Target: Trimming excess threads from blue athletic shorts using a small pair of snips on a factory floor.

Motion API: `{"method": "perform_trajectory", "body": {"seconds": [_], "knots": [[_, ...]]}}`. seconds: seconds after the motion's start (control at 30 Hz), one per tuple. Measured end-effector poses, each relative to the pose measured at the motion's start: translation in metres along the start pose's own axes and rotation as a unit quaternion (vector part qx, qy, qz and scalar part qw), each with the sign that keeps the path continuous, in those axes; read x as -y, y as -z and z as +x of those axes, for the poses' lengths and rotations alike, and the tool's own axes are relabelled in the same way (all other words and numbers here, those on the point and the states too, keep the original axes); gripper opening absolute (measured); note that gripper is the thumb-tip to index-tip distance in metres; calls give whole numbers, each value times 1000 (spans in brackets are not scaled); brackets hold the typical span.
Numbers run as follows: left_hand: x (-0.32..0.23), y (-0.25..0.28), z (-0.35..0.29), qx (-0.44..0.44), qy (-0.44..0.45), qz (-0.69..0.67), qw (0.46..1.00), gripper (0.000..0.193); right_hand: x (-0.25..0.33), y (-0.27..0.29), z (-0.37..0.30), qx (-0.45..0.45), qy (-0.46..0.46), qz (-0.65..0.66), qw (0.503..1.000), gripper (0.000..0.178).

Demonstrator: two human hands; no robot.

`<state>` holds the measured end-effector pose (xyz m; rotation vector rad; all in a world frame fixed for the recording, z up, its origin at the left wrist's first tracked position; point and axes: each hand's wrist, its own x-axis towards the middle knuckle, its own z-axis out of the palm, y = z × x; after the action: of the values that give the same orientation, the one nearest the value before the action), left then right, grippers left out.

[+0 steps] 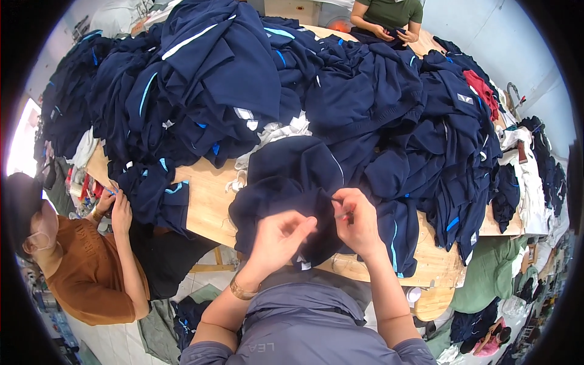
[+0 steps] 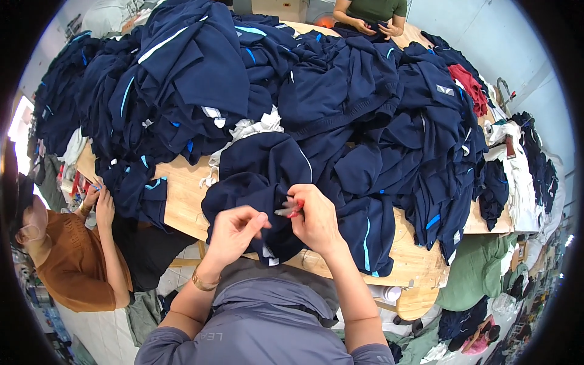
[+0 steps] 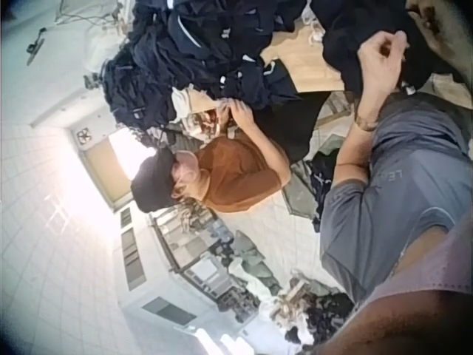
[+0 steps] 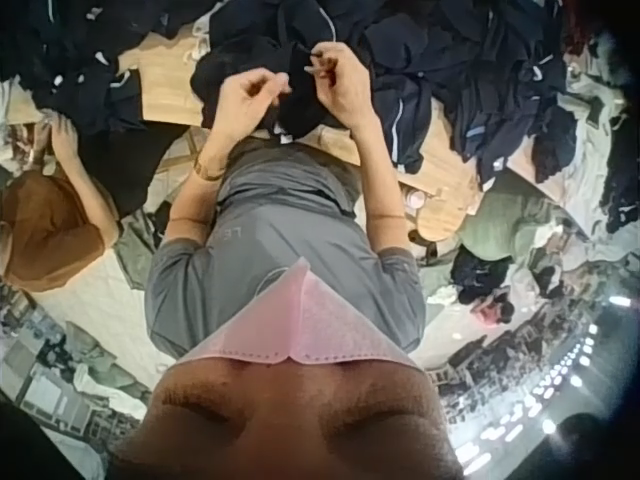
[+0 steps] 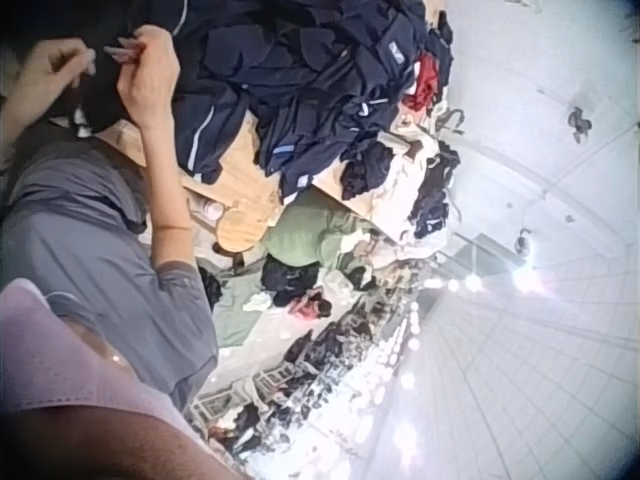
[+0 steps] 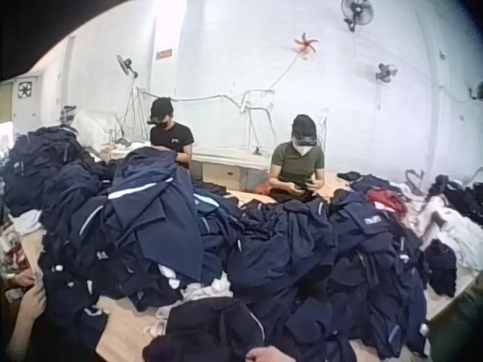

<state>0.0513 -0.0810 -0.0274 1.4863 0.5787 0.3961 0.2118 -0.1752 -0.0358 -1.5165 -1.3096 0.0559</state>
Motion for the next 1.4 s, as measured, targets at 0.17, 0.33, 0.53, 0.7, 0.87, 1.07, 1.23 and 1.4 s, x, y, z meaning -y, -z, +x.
{"method": "perform_trajectory", "body": {"seconds": [0.17, 0.33, 0.53, 0.7, 0.87, 1.07, 1.23, 1.4], "knots": [[3, -17, 4, 35, 187, -389, 902, 43, 8, -1, -7, 60, 194, -116, 972, 29], [17, -10, 13, -21, 139, -471, 871, 17, 11, -6, -30, 92, 221, -146, 960, 19], [16, -8, 9, -3, 81, -510, 856, 18, 11, -10, -45, -38, -108, 86, 990, 36], [12, -13, 5, 2, 84, -500, 862, 19, 9, -10, -36, -41, -172, 103, 979, 27], [17, -8, 2, 13, 75, -473, 878, 14, 11, -6, -29, 26, -101, -106, 989, 30], [16, -8, 2, -21, 64, -425, 902, 12, 10, -4, -34, 51, -29, -216, 975, 35], [13, -8, 2, -34, 55, -389, 919, 15, 16, 0, -31, 75, -37, -234, 969, 28], [14, -8, 2, -27, 40, -369, 928, 15, 15, 2, -30, 96, -26, -251, 963, 28]]}}
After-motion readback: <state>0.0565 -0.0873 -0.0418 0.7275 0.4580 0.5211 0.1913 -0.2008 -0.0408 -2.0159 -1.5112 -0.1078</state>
